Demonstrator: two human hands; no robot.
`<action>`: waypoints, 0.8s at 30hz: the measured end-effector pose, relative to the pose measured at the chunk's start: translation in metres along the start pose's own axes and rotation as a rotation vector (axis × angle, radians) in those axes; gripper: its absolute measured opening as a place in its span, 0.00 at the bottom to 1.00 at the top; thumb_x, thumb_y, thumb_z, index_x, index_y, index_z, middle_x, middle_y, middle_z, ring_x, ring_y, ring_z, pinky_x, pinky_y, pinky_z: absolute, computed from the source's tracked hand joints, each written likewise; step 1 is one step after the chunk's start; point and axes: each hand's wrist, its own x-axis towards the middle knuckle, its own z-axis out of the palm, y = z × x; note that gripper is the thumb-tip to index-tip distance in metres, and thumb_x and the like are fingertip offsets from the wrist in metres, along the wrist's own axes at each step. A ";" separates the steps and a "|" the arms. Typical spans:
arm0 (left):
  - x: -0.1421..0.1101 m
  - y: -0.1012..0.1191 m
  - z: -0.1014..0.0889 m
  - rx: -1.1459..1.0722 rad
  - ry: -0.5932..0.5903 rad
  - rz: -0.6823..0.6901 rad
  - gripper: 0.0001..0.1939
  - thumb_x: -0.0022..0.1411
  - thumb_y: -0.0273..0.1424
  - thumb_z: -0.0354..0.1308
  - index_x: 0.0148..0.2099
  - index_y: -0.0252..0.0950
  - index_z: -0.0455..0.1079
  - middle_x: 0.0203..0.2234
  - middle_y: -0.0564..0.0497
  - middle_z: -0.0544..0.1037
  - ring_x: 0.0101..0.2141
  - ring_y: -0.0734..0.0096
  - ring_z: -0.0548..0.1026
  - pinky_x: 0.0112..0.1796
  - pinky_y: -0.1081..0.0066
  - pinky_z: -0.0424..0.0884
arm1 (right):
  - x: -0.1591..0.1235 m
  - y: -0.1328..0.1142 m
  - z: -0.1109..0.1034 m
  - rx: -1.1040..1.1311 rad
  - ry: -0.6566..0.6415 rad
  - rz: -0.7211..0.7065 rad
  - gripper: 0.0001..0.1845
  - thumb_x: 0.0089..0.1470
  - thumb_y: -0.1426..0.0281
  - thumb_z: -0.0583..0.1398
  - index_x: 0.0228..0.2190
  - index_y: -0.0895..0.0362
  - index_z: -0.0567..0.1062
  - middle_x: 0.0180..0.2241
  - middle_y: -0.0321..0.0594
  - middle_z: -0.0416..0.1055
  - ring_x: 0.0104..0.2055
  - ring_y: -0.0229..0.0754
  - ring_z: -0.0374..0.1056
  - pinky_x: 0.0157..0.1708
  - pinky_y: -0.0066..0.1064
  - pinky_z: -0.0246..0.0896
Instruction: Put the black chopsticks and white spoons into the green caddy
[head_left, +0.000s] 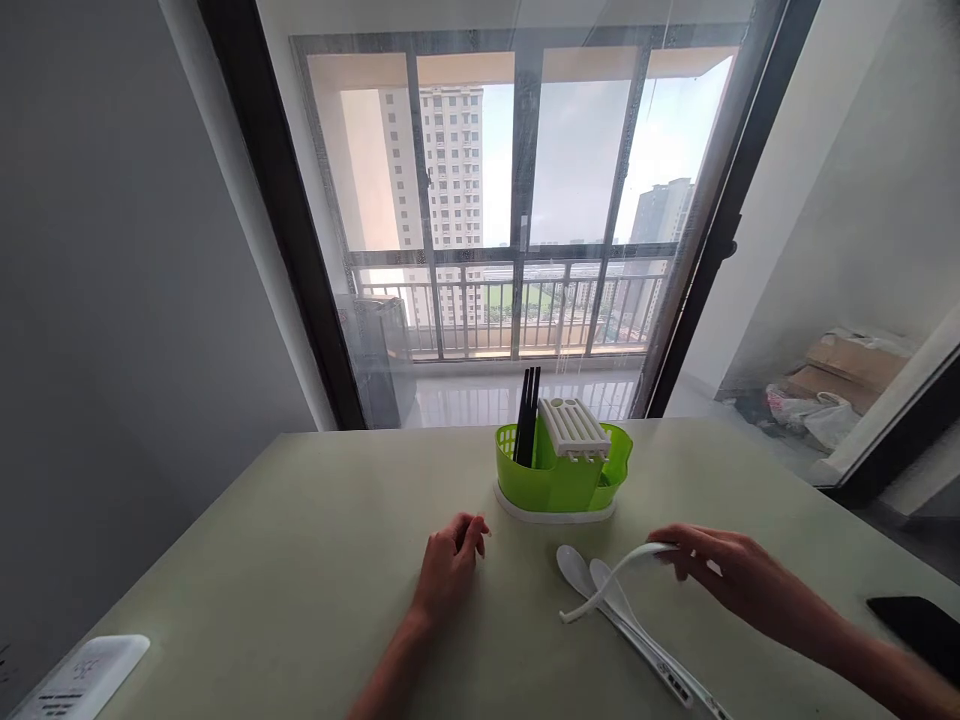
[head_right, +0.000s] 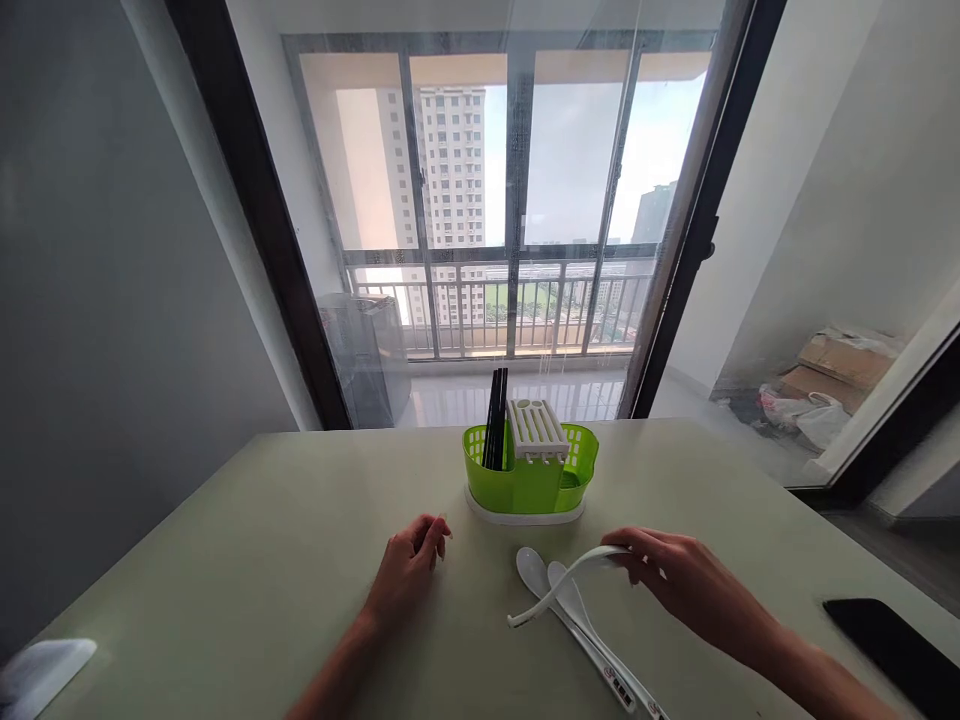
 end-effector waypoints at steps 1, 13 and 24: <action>0.000 0.001 0.000 0.002 0.000 0.000 0.25 0.70 0.52 0.46 0.37 0.38 0.74 0.23 0.55 0.73 0.24 0.72 0.65 0.28 0.73 0.60 | 0.003 -0.005 -0.004 0.000 0.043 -0.001 0.15 0.70 0.61 0.52 0.46 0.50 0.77 0.29 0.35 0.79 0.28 0.38 0.75 0.32 0.28 0.69; 0.000 0.001 -0.001 0.056 -0.005 0.020 0.25 0.70 0.51 0.46 0.37 0.37 0.74 0.24 0.55 0.74 0.24 0.72 0.66 0.29 0.73 0.60 | 0.083 -0.086 -0.053 -0.388 0.687 -0.123 0.14 0.69 0.59 0.57 0.43 0.54 0.79 0.35 0.36 0.80 0.23 0.34 0.71 0.22 0.24 0.58; 0.000 0.000 0.000 0.086 -0.033 0.015 0.27 0.70 0.51 0.44 0.37 0.38 0.74 0.24 0.54 0.75 0.24 0.72 0.67 0.29 0.72 0.60 | 0.135 -0.102 -0.028 -0.667 0.537 -0.258 0.20 0.73 0.64 0.50 0.41 0.57 0.80 0.36 0.41 0.80 0.33 0.39 0.74 0.30 0.29 0.59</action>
